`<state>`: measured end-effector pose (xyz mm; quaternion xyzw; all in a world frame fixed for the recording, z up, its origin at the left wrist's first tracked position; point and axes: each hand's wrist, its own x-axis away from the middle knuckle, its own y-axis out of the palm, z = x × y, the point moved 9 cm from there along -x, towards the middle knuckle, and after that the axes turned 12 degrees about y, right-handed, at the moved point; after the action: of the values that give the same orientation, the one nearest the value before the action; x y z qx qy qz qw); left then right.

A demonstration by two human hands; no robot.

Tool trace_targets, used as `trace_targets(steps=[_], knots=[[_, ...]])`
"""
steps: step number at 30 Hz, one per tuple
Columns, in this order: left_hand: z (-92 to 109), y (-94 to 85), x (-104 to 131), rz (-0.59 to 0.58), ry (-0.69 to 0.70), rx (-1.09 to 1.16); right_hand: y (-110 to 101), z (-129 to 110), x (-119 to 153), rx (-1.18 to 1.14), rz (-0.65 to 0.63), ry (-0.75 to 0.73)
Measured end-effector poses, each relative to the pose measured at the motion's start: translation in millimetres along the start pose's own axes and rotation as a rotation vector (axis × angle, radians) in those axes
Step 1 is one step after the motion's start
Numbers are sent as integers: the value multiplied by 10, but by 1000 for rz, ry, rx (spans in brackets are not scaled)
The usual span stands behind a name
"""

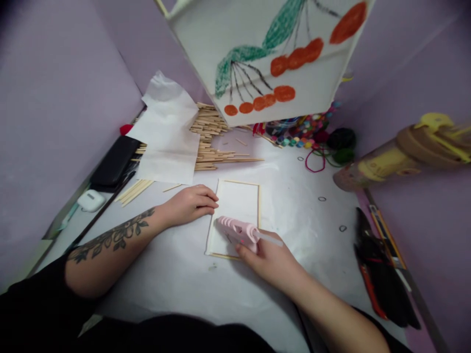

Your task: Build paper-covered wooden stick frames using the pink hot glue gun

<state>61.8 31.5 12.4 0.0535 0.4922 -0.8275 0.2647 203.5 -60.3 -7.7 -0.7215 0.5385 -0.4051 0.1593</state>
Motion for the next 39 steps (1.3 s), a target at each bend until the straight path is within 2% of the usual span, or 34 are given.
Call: trace_targets(steps=[5,8,11,15,17,22,28,34,39], knots=[[-22,13,4,-5,-15,9,18,-115,56,-21,-98,-30],[-39,28,4,-13,-25,15,-11,-153,59,4,-67,-45],[-49,35,5,-12,-34,16,-13,-171,68,125,-21,-53],[-52,45,8,-8,-37,24,36,-201,130,263,-81,-71],[-59,49,11,-7,-45,40,30,-203,147,267,-105,-75],[-53,39,8,4,-46,72,-33,-160,95,215,-53,-39],[-50,41,7,12,-49,76,67,-207,149,240,-162,-56],[-50,49,10,12,-44,96,3,-243,121,263,-104,-33],[-55,54,6,2,-55,80,73,-276,190,314,-222,-44]])
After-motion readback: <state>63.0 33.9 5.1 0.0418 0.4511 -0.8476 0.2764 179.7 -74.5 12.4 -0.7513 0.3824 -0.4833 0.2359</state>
